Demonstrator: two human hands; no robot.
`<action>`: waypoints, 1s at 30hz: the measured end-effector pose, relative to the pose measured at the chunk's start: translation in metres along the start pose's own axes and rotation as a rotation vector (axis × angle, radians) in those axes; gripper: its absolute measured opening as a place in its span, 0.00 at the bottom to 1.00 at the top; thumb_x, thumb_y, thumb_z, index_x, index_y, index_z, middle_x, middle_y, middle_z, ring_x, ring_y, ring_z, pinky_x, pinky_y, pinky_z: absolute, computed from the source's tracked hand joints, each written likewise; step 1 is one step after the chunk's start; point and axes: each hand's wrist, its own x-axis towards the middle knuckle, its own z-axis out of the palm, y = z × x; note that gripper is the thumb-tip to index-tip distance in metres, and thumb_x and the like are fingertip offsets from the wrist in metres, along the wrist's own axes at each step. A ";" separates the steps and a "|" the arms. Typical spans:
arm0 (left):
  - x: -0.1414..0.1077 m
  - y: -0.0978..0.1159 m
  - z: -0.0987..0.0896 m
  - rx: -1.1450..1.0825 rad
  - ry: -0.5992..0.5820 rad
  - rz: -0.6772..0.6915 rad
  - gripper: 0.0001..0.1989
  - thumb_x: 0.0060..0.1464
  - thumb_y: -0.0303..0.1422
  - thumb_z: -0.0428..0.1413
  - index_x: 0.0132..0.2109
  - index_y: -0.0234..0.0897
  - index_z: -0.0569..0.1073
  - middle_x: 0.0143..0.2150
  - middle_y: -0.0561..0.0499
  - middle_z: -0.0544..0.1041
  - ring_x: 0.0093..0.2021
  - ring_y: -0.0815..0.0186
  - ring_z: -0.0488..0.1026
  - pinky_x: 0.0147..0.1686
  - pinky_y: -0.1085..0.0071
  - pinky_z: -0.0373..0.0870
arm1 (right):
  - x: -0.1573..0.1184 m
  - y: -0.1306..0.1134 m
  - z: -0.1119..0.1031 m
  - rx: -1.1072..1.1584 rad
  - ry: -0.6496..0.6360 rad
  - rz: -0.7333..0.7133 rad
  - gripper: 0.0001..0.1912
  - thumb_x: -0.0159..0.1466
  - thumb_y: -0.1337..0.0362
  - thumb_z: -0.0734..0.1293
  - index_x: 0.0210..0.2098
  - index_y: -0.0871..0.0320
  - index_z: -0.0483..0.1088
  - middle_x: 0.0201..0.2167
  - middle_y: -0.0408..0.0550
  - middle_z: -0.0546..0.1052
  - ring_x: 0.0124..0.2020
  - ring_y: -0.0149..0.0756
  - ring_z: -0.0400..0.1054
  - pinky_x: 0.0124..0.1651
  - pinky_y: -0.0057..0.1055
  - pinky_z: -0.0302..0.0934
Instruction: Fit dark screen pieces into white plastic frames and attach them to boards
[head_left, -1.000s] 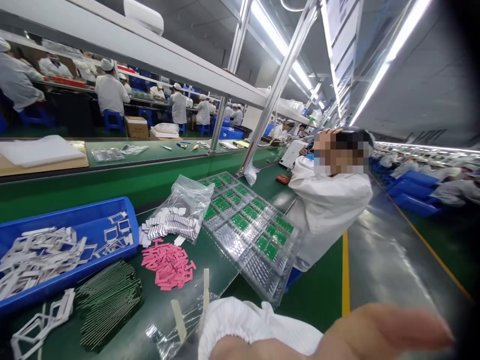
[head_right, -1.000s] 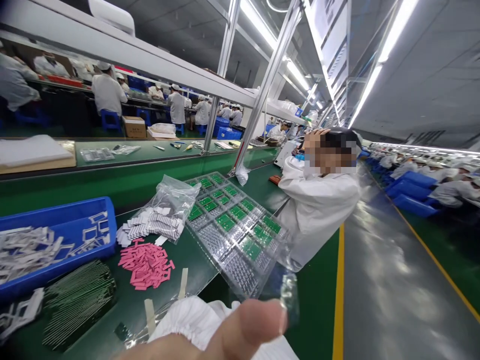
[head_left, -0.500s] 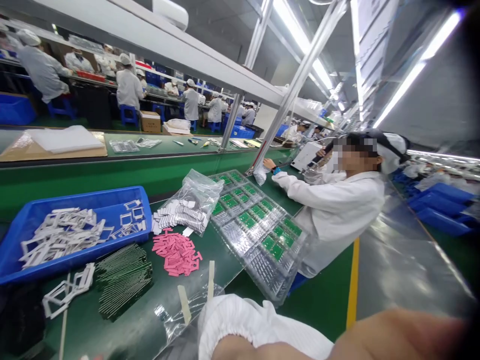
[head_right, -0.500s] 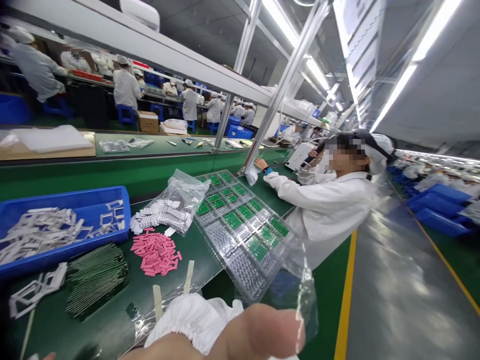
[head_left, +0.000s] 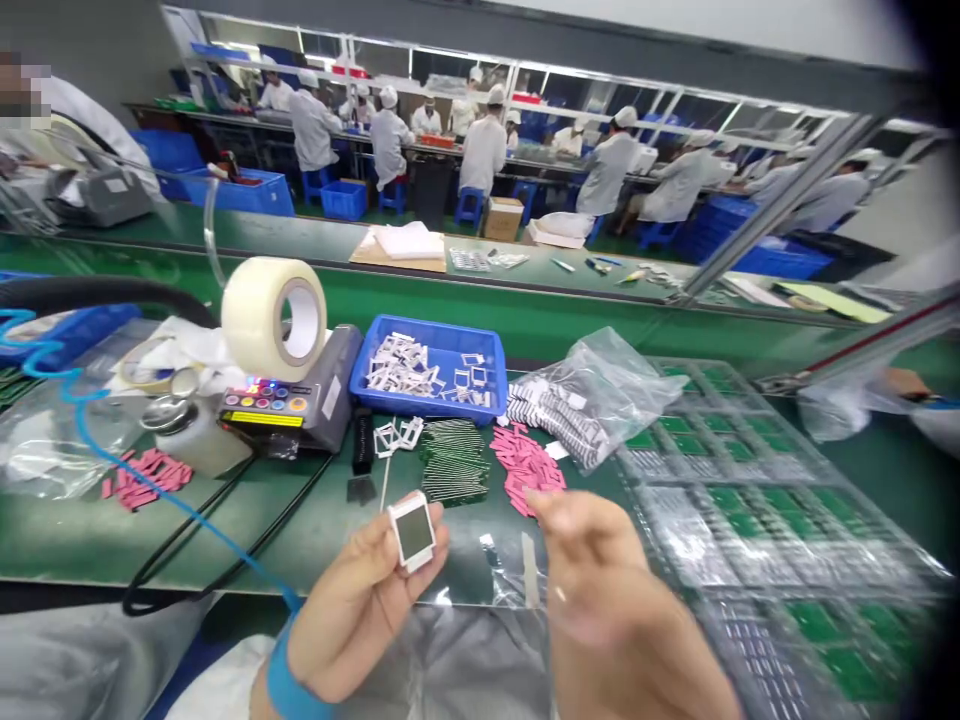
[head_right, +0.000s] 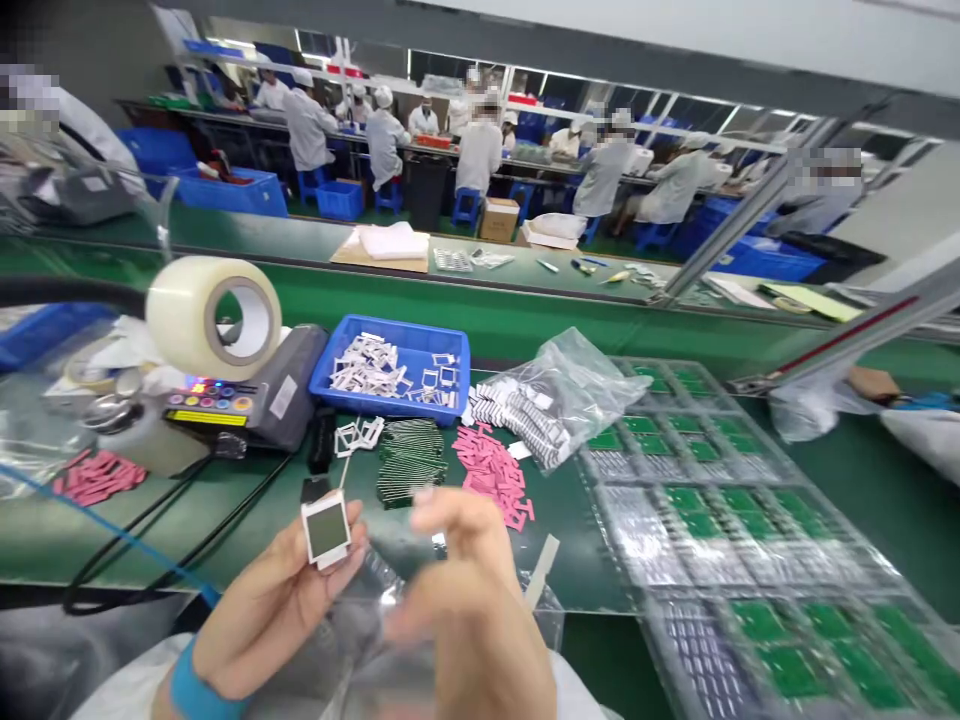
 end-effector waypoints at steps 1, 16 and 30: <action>-0.001 -0.001 0.000 -0.011 -0.016 -0.003 0.14 0.43 0.30 0.66 0.40 0.39 0.79 0.42 0.51 0.81 0.43 0.65 0.78 0.46 0.74 0.73 | 0.002 0.007 0.009 0.022 -0.007 0.014 0.11 0.61 0.52 0.66 0.31 0.52 0.70 0.51 0.50 0.68 0.59 0.50 0.57 0.57 0.49 0.56; -0.002 -0.008 -0.004 -0.012 -0.017 -0.002 0.14 0.43 0.28 0.65 0.41 0.36 0.78 0.41 0.50 0.81 0.40 0.69 0.77 0.41 0.78 0.72 | 0.010 0.036 0.038 0.189 -0.193 0.306 0.12 0.59 0.56 0.67 0.23 0.55 0.71 0.60 0.50 0.63 0.61 0.49 0.55 0.59 0.51 0.53; -0.001 -0.012 -0.008 -0.080 0.025 0.005 0.16 0.42 0.28 0.66 0.42 0.37 0.78 0.42 0.48 0.81 0.44 0.67 0.76 0.47 0.74 0.70 | 0.011 0.051 0.055 0.043 -0.016 0.224 0.07 0.57 0.65 0.67 0.23 0.56 0.71 0.58 0.49 0.64 0.60 0.48 0.57 0.53 0.46 0.60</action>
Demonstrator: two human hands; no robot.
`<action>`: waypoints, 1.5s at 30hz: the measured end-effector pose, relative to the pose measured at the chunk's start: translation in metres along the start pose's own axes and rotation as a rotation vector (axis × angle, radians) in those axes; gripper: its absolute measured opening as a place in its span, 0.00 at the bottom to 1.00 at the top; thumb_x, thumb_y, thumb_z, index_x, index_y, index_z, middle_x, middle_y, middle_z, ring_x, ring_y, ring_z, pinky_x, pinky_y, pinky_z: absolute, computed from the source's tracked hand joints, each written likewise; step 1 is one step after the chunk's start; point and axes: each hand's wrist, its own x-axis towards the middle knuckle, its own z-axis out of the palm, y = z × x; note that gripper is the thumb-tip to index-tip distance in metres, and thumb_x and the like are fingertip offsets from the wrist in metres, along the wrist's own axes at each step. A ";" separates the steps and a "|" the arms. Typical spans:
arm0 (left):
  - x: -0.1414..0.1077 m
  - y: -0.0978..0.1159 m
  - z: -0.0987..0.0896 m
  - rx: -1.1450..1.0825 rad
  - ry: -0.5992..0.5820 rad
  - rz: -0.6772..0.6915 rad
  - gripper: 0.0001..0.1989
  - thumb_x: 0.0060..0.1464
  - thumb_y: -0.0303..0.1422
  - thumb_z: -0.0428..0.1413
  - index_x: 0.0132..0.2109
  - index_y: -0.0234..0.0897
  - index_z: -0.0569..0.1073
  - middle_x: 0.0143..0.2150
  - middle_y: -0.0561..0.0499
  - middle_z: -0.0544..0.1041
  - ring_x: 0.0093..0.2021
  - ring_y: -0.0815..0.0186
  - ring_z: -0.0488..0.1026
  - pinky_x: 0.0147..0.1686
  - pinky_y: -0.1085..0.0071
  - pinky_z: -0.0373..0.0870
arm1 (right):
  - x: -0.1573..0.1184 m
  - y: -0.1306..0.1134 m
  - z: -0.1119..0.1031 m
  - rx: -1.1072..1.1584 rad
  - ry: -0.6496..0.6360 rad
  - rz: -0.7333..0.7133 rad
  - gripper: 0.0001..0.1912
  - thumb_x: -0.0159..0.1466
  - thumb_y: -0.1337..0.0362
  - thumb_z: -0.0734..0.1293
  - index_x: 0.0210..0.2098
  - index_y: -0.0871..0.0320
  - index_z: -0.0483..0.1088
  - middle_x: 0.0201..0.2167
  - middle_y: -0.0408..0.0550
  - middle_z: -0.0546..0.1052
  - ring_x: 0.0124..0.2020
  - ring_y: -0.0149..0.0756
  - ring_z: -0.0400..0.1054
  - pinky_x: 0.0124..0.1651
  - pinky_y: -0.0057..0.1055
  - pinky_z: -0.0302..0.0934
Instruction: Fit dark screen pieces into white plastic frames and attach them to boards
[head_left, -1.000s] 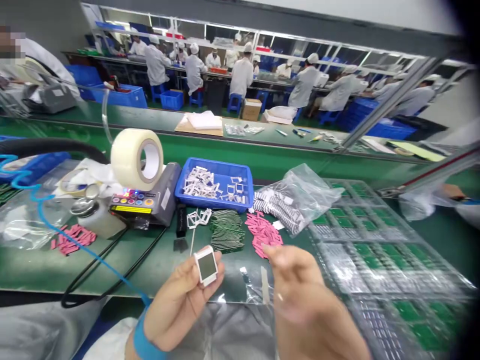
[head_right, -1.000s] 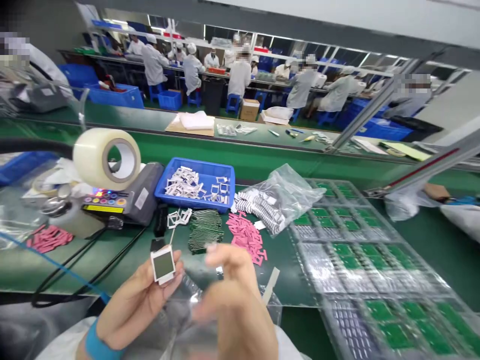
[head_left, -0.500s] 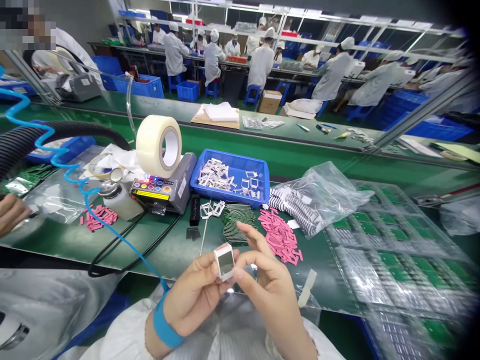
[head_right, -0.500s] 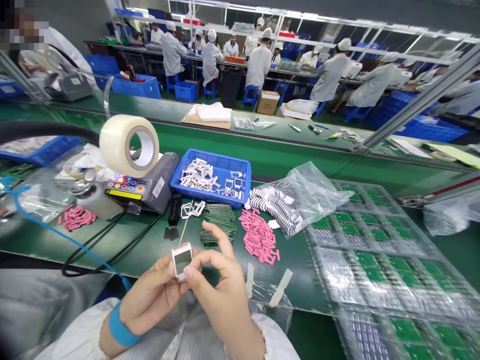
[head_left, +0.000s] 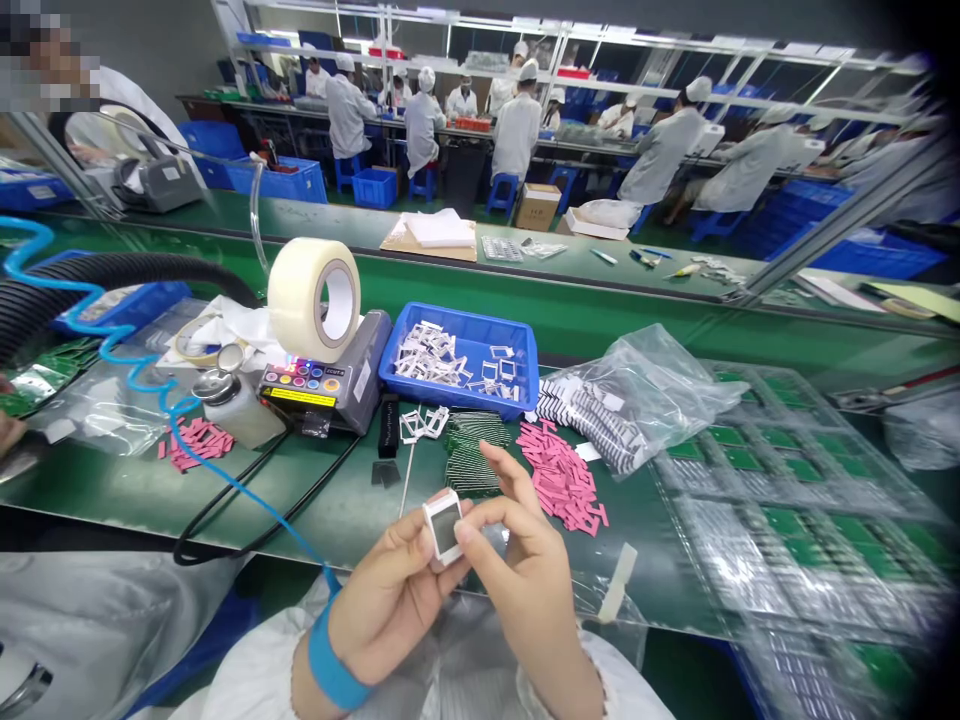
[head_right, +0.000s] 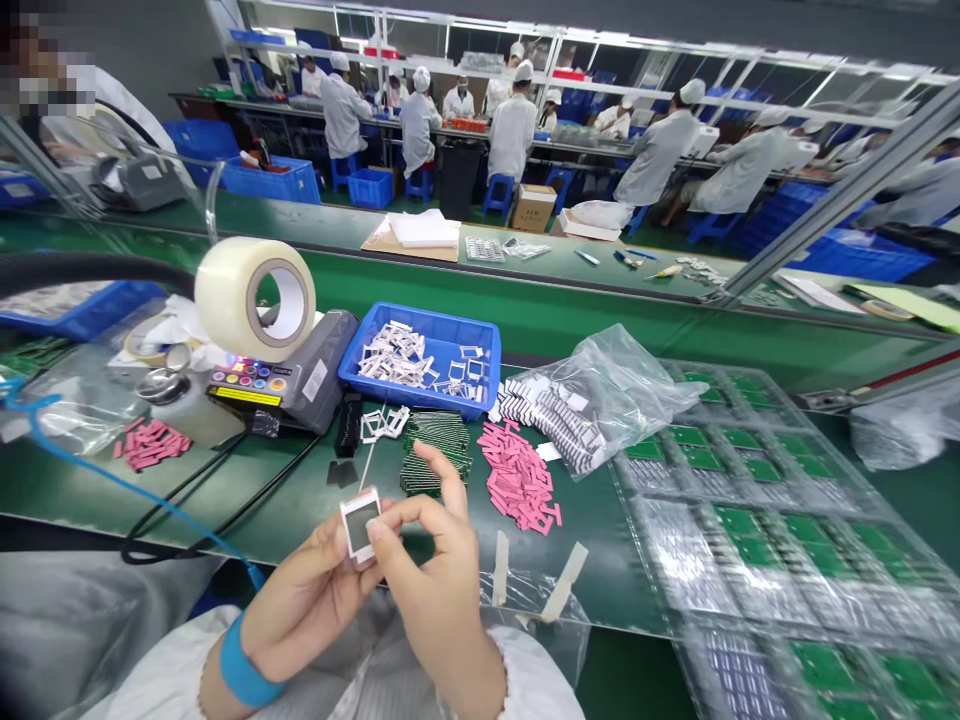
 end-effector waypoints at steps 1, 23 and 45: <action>0.001 0.000 0.000 -0.009 -0.003 -0.002 0.16 0.42 0.28 0.66 0.42 0.38 0.78 0.42 0.48 0.81 0.44 0.67 0.76 0.47 0.73 0.70 | 0.000 0.001 0.000 0.005 0.011 -0.002 0.07 0.57 0.65 0.66 0.23 0.56 0.71 0.57 0.50 0.65 0.59 0.48 0.58 0.53 0.46 0.59; 0.010 -0.001 -0.004 -0.030 0.045 0.017 0.15 0.42 0.26 0.66 0.41 0.40 0.79 0.41 0.50 0.82 0.40 0.70 0.77 0.45 0.77 0.71 | 0.006 0.014 0.012 -0.268 0.177 -0.238 0.05 0.57 0.69 0.64 0.34 0.55 0.65 0.47 0.52 0.68 0.51 0.46 0.63 0.47 0.46 0.60; 0.010 0.004 -0.005 0.046 0.034 -0.049 0.11 0.46 0.29 0.64 0.40 0.36 0.79 0.38 0.49 0.81 0.40 0.68 0.76 0.44 0.74 0.69 | -0.002 -0.010 -0.018 -0.029 -0.234 -0.303 0.08 0.64 0.58 0.62 0.30 0.54 0.67 0.57 0.47 0.62 0.58 0.45 0.58 0.55 0.43 0.58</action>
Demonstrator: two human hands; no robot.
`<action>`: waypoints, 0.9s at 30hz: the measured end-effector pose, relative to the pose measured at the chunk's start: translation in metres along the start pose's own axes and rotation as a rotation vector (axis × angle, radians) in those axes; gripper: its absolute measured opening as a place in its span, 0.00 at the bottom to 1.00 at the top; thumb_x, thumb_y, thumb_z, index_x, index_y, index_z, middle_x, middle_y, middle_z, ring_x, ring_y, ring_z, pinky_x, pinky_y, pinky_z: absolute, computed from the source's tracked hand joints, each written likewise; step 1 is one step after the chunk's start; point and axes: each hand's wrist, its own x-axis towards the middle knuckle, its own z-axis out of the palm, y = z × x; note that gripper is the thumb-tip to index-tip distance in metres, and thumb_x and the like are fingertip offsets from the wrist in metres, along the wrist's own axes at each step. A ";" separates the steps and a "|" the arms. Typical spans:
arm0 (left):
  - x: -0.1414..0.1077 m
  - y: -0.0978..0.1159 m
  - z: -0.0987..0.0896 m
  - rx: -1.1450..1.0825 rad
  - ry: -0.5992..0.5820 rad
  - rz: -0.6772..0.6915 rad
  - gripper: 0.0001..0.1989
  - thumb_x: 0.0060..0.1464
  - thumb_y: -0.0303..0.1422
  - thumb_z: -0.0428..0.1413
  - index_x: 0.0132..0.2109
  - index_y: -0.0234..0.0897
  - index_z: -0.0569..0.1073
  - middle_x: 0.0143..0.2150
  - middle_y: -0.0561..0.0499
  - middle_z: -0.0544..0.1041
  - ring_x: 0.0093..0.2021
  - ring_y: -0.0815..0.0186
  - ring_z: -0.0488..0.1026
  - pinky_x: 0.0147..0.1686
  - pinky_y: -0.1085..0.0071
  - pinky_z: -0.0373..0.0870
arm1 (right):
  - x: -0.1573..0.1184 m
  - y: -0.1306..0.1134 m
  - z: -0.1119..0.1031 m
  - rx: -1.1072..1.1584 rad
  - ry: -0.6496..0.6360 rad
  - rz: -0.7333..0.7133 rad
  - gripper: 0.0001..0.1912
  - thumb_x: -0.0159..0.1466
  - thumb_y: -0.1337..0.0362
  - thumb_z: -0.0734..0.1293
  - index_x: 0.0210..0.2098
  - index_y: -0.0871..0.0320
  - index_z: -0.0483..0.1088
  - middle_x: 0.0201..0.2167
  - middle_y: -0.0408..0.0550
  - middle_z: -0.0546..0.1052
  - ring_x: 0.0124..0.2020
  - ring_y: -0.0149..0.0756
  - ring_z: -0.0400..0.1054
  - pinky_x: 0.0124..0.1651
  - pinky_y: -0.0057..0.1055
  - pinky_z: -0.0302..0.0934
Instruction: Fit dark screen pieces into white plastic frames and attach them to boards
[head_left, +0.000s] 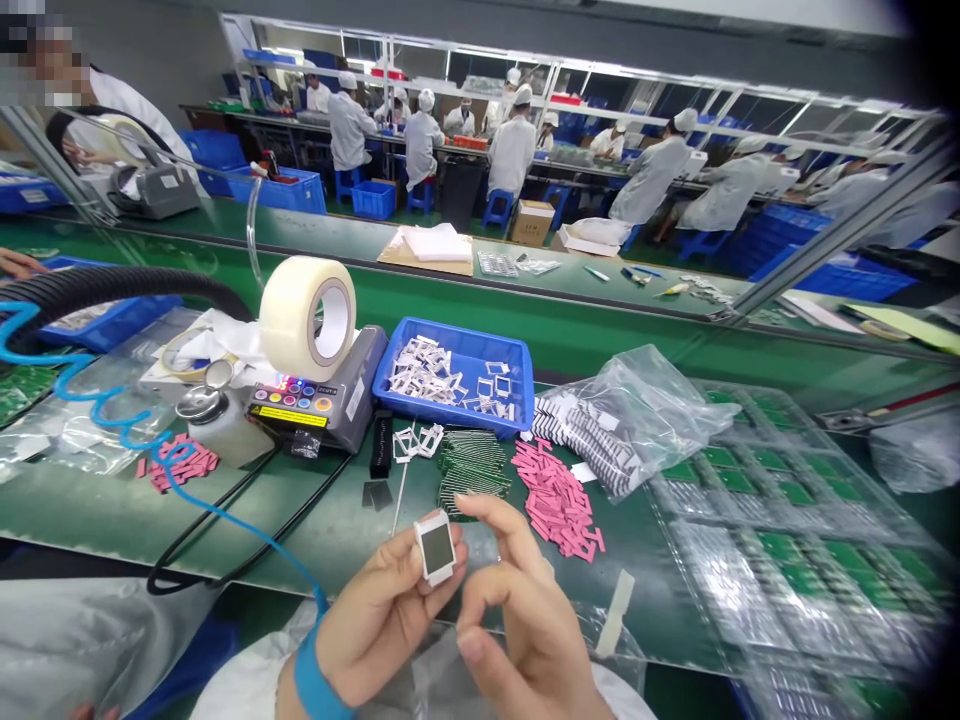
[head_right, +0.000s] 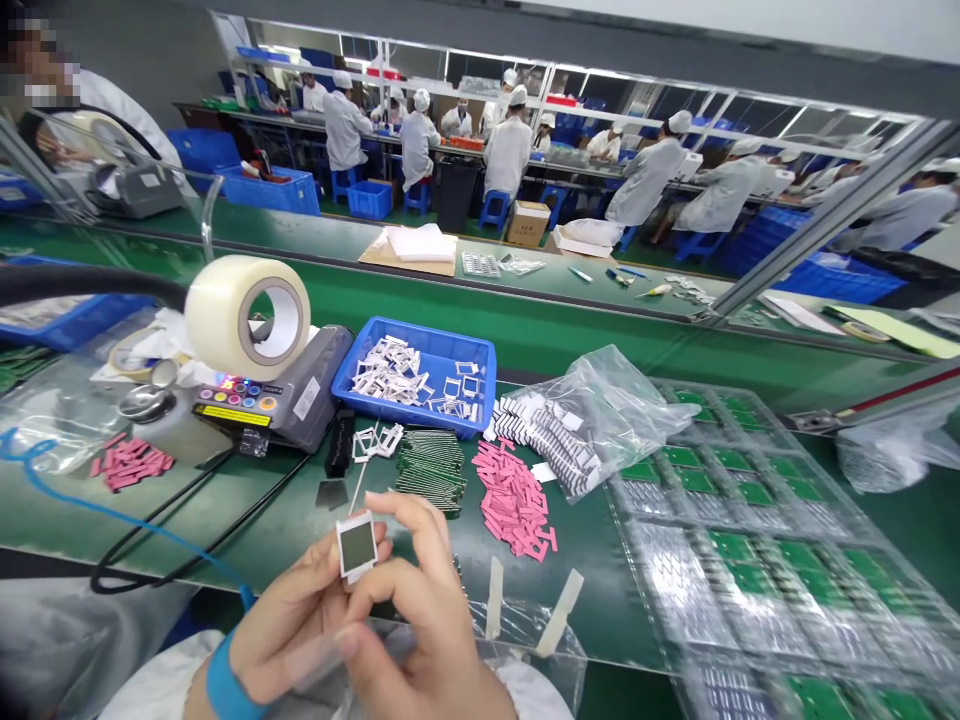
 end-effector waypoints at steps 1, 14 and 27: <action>0.000 -0.001 0.000 0.010 -0.021 0.005 0.11 0.46 0.29 0.64 0.40 0.36 0.79 0.37 0.49 0.81 0.39 0.68 0.76 0.44 0.75 0.69 | 0.001 -0.001 -0.001 0.018 -0.032 0.038 0.08 0.63 0.59 0.63 0.30 0.54 0.67 0.57 0.47 0.62 0.58 0.45 0.58 0.55 0.42 0.59; 0.001 -0.003 -0.005 -0.054 -0.080 -0.002 0.15 0.43 0.28 0.66 0.41 0.35 0.78 0.37 0.51 0.81 0.39 0.71 0.76 0.44 0.77 0.70 | 0.009 0.018 0.007 0.096 0.049 0.275 0.04 0.60 0.65 0.63 0.28 0.55 0.65 0.54 0.49 0.65 0.58 0.44 0.58 0.56 0.44 0.55; 0.001 -0.004 -0.005 -0.073 -0.153 -0.007 0.13 0.47 0.26 0.63 0.43 0.34 0.77 0.37 0.51 0.82 0.38 0.72 0.77 0.42 0.79 0.72 | 0.013 0.014 0.000 0.258 -0.067 0.346 0.08 0.60 0.63 0.64 0.26 0.57 0.65 0.54 0.52 0.66 0.54 0.46 0.62 0.53 0.44 0.58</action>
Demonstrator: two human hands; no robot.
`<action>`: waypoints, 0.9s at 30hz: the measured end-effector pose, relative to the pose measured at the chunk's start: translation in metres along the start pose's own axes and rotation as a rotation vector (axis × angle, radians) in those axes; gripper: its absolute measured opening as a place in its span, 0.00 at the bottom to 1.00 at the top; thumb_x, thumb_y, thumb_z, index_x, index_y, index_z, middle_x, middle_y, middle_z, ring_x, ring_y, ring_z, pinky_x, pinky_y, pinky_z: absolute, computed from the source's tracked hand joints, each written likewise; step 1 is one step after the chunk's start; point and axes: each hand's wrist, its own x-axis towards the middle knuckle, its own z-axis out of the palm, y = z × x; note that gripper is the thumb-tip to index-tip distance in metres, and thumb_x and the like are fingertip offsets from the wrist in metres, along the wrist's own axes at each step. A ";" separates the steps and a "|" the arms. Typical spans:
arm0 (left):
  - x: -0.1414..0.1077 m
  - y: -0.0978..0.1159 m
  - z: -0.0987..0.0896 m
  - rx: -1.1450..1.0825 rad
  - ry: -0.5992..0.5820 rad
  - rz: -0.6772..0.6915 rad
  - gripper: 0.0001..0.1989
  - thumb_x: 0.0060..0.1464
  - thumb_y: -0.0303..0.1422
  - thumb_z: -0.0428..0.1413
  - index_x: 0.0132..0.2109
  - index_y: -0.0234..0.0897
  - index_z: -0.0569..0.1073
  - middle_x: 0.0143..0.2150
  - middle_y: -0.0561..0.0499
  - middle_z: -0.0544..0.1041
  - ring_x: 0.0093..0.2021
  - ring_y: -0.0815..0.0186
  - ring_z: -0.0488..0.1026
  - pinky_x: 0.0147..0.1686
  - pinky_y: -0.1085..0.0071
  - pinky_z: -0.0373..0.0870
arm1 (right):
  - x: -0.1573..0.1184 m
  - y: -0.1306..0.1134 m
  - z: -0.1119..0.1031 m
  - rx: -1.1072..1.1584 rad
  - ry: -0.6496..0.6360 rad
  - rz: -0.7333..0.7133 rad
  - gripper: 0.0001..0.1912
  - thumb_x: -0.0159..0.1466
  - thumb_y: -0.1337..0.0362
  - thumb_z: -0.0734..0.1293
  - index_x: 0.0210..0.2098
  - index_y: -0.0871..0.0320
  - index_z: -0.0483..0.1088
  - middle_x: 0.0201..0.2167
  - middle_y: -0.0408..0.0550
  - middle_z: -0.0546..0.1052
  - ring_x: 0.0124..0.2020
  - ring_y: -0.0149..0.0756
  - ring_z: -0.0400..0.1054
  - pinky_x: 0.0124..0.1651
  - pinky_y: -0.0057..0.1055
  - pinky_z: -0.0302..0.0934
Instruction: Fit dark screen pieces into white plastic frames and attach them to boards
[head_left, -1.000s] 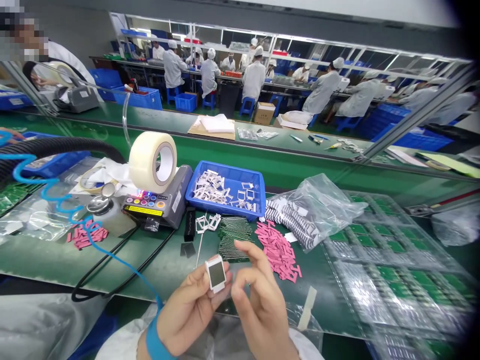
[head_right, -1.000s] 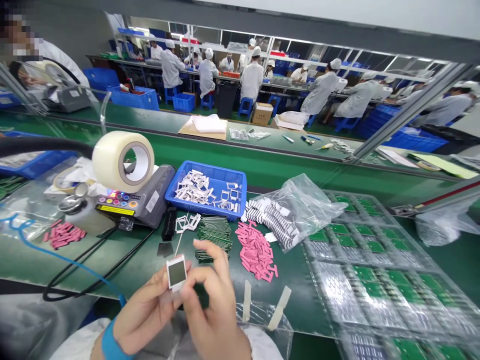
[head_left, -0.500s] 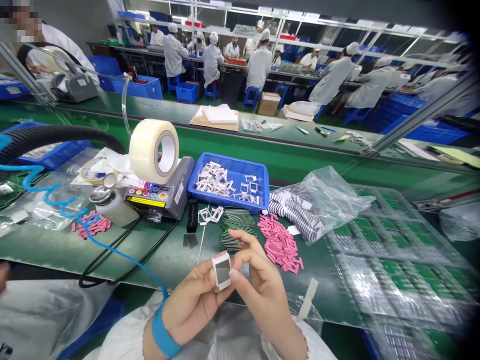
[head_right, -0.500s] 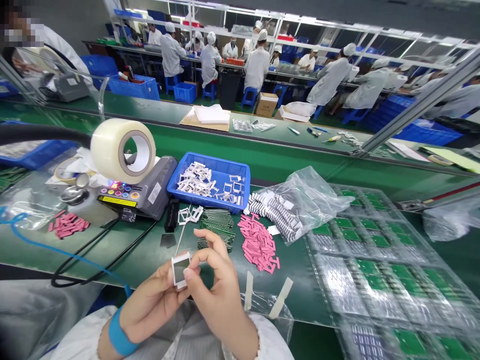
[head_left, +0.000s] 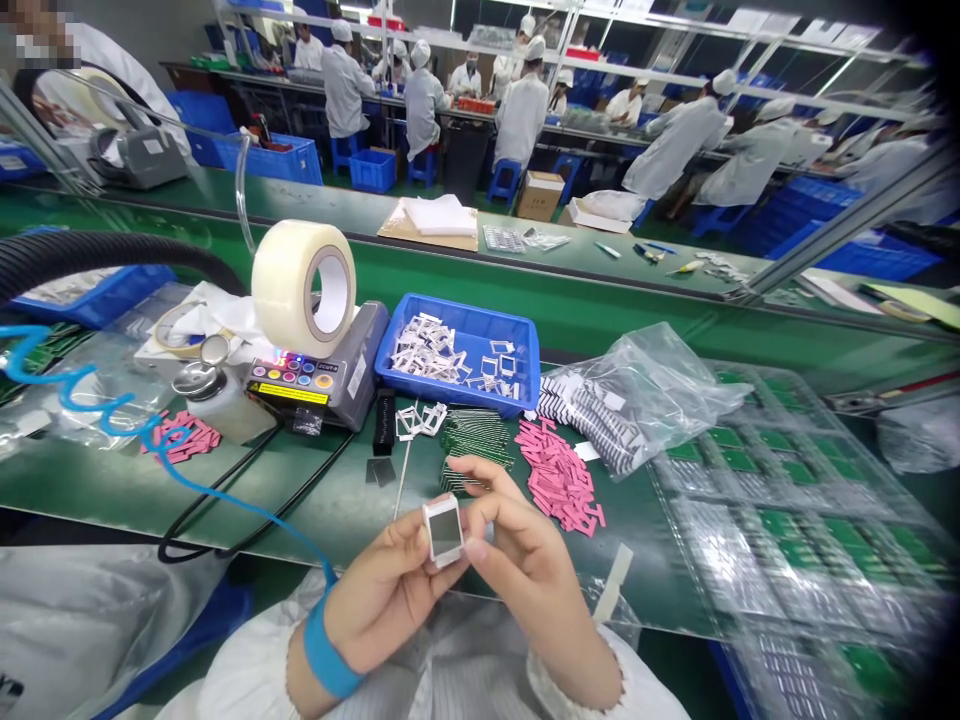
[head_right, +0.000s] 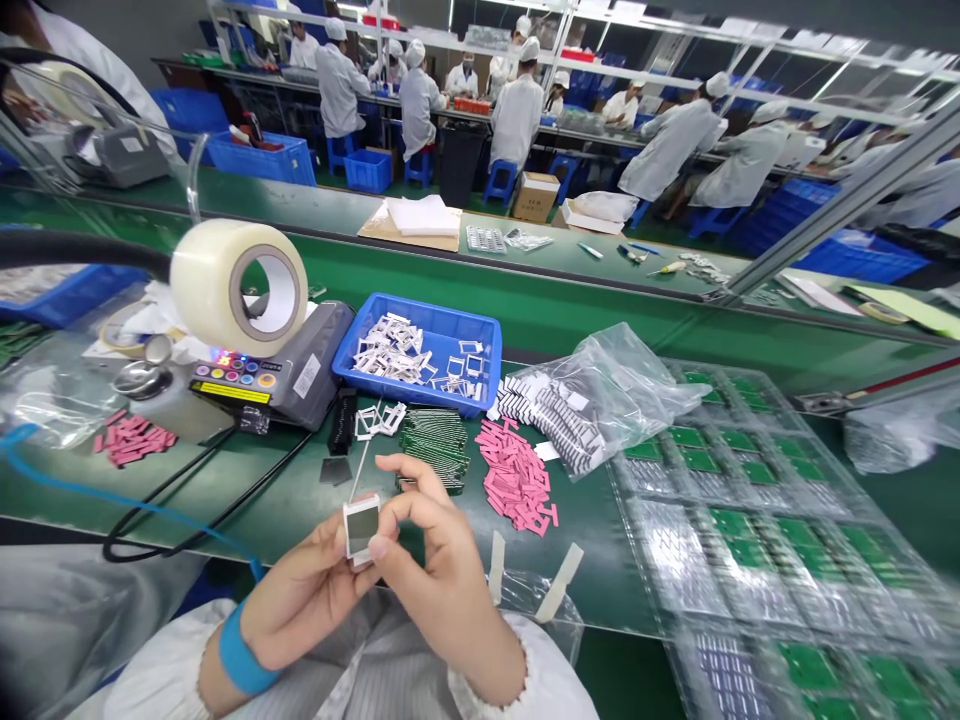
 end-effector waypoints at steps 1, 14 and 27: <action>0.000 0.000 0.000 -0.002 -0.012 -0.003 0.13 0.48 0.26 0.62 0.43 0.34 0.77 0.37 0.51 0.82 0.37 0.73 0.77 0.42 0.79 0.72 | 0.000 -0.001 -0.001 0.003 -0.023 0.011 0.08 0.60 0.63 0.64 0.25 0.57 0.65 0.54 0.52 0.65 0.55 0.46 0.62 0.53 0.43 0.58; -0.002 -0.001 -0.004 -0.031 0.015 -0.029 0.14 0.47 0.25 0.63 0.44 0.34 0.77 0.39 0.50 0.81 0.41 0.70 0.76 0.48 0.75 0.71 | 0.003 0.009 0.004 -0.115 0.091 -0.012 0.07 0.61 0.64 0.63 0.26 0.55 0.65 0.54 0.49 0.65 0.57 0.44 0.59 0.52 0.40 0.56; -0.002 0.000 -0.002 -0.023 -0.008 -0.032 0.12 0.47 0.24 0.63 0.42 0.35 0.78 0.38 0.52 0.81 0.38 0.73 0.76 0.42 0.79 0.71 | -0.002 -0.004 -0.002 -0.042 -0.044 0.009 0.08 0.60 0.64 0.65 0.25 0.56 0.65 0.56 0.47 0.64 0.59 0.43 0.56 0.56 0.40 0.53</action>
